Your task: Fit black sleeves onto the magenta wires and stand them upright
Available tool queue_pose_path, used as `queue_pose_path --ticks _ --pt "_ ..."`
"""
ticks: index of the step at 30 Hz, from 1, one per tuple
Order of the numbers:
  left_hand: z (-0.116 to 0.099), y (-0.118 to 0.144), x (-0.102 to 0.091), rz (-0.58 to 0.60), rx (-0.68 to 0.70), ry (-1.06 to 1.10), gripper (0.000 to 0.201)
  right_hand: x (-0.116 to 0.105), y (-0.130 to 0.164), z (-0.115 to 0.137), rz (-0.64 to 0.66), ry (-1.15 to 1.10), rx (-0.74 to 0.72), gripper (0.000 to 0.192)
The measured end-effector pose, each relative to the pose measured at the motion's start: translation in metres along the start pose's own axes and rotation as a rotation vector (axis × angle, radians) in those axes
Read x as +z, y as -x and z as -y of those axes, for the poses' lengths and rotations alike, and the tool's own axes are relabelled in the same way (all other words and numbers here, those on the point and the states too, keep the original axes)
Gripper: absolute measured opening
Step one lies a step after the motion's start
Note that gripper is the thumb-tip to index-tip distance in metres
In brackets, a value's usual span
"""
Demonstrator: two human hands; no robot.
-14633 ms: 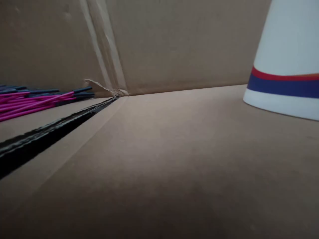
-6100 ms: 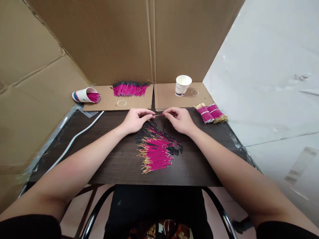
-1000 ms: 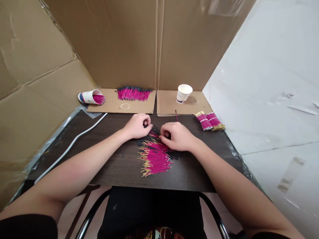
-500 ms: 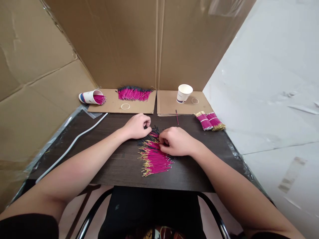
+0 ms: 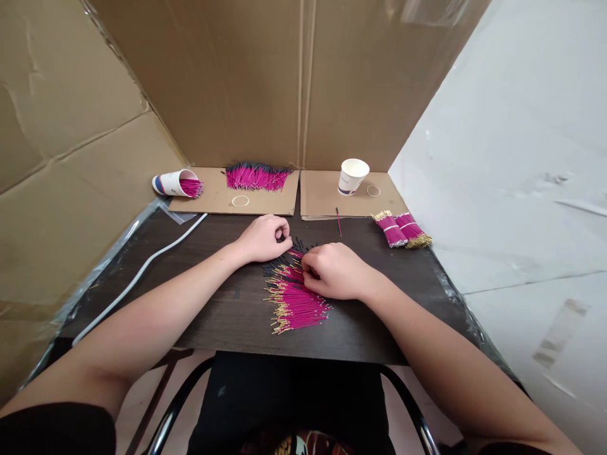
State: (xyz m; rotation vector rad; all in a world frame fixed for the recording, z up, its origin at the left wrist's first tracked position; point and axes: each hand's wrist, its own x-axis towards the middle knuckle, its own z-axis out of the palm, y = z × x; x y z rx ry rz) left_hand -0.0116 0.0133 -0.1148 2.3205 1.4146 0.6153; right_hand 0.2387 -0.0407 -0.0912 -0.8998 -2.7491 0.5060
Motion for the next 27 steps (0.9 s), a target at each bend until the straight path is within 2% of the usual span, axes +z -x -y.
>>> queue_pose_path --ticks 7,11,14,16,21,27 --pt "0.002 0.0 0.001 -0.008 0.029 0.008 0.012 0.002 0.0 0.0 -0.018 -0.053 -0.001 0.009" --pt "0.007 -0.001 0.004 -0.028 0.051 0.02 0.01 -0.002 0.0 -0.006 -0.2 -0.116 0.03 0.003" --pt "0.011 -0.002 0.006 -0.05 0.094 0.045 0.008 -0.004 -0.001 -0.015 -0.357 -0.111 0.114 0.005" --pt "0.014 -0.002 0.007 -0.066 0.125 0.069 0.005 -0.002 -0.002 -0.021 -0.409 -0.11 0.167 0.006" --pt "0.018 -0.004 0.008 -0.094 0.171 0.119 0.005 0.006 -0.006 -0.032 -0.444 -0.254 0.268 0.009" --pt "0.017 -0.004 0.009 -0.102 0.184 0.126 0.007 0.009 -0.008 -0.034 -0.347 -0.504 0.219 0.015"
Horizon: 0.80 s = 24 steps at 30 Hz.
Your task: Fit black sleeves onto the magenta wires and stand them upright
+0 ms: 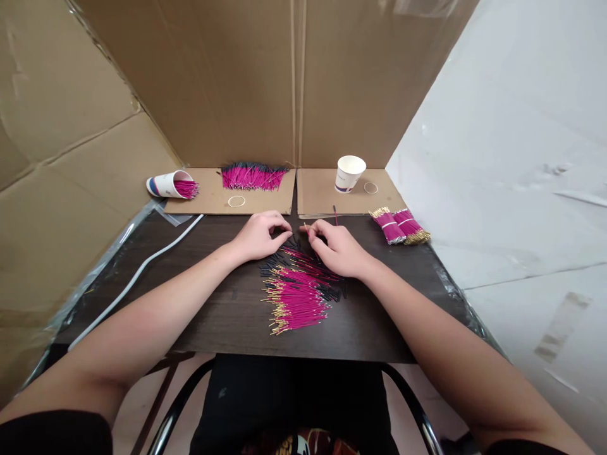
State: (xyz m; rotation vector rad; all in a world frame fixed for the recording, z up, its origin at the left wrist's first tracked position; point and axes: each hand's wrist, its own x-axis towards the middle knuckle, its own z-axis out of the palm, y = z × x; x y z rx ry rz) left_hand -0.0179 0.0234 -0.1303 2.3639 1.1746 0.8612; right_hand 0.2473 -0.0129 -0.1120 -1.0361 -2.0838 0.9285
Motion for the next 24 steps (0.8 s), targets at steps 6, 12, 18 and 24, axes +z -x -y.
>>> queue_pose_path --ticks 6,12,18,24 --pt "-0.001 0.001 0.001 -0.014 0.0 -0.009 0.012 0.002 0.0 0.007 0.077 -0.033 -0.013 0.017" --pt "0.002 0.0 -0.001 -0.012 0.052 -0.045 0.012 0.004 0.001 0.01 0.134 -0.052 -0.019 0.016" --pt "0.008 -0.001 0.002 -0.02 0.131 -0.073 0.012 0.006 0.003 0.013 0.228 -0.213 -0.008 0.018" --pt "0.006 0.0 0.002 -0.017 0.098 -0.016 0.014 0.009 0.004 0.023 0.308 -0.38 0.016 0.027"
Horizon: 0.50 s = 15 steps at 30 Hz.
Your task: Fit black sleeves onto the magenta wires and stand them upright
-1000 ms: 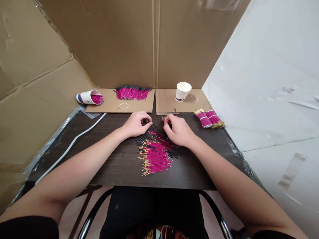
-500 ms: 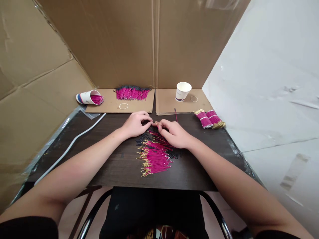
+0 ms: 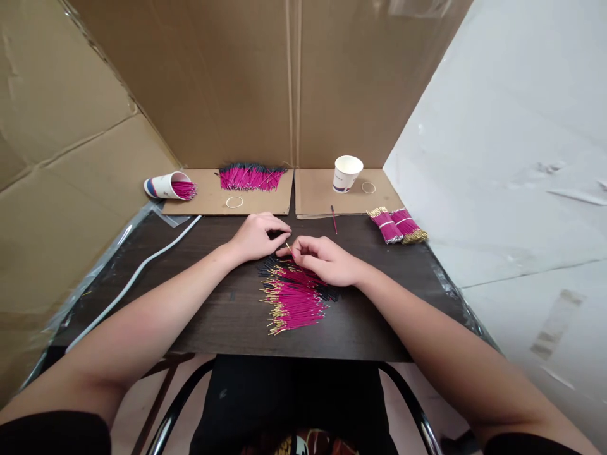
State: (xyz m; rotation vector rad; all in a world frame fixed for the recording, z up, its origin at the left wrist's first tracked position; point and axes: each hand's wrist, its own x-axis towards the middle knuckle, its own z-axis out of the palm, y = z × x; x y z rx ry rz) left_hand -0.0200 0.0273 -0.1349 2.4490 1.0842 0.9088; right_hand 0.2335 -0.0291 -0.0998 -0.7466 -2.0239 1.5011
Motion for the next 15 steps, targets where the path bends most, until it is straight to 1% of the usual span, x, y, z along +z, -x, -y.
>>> queue_pose_path --ticks 4,9,13,15 --pt "-0.003 0.001 0.0 -0.009 -0.063 0.026 0.017 0.001 0.0 -0.002 0.04 -0.079 0.026 0.035" --pt "-0.009 0.002 0.0 -0.016 -0.082 0.097 0.015 0.0 0.0 -0.005 0.109 -0.182 0.04 0.031" --pt "-0.013 0.001 -0.001 0.008 -0.128 0.17 0.014 -0.001 -0.001 -0.005 0.108 -0.214 0.027 0.031" --pt "-0.014 0.001 -0.001 0.024 -0.145 0.199 0.014 -0.002 -0.002 -0.006 0.065 -0.214 0.009 0.03"
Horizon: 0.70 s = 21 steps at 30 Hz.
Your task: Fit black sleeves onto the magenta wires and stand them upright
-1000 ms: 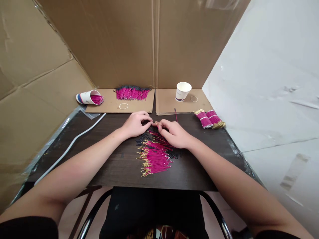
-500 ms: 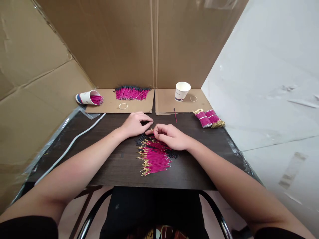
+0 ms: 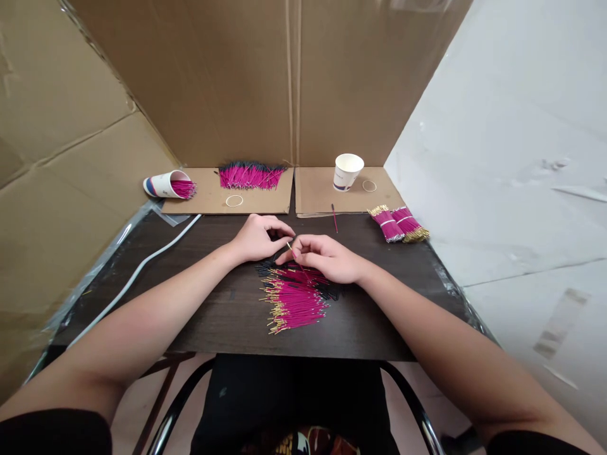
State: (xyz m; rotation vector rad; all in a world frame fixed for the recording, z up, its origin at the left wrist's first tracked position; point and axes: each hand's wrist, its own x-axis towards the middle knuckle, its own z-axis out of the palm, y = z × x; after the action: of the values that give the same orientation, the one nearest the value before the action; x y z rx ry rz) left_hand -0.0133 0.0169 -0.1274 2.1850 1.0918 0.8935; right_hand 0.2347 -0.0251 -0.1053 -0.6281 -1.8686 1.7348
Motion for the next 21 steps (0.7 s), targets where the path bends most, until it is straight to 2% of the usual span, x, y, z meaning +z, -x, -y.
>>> queue_pose_path --ticks 7,12,16,21 --pt "-0.001 0.0 0.001 0.079 0.012 0.036 0.012 -0.019 -0.006 -0.01 -0.347 0.084 -0.024 0.033" --pt "-0.003 -0.002 0.003 0.068 -0.032 0.172 0.006 -0.026 -0.006 -0.019 -0.518 0.247 -0.005 0.031" --pt "0.001 -0.007 0.007 -0.007 -0.136 0.353 0.009 -0.025 -0.006 -0.022 -0.57 0.435 -0.072 0.03" --pt "0.009 -0.012 0.011 -0.045 -0.147 0.563 0.011 -0.025 -0.006 -0.025 -0.575 0.506 -0.086 0.029"
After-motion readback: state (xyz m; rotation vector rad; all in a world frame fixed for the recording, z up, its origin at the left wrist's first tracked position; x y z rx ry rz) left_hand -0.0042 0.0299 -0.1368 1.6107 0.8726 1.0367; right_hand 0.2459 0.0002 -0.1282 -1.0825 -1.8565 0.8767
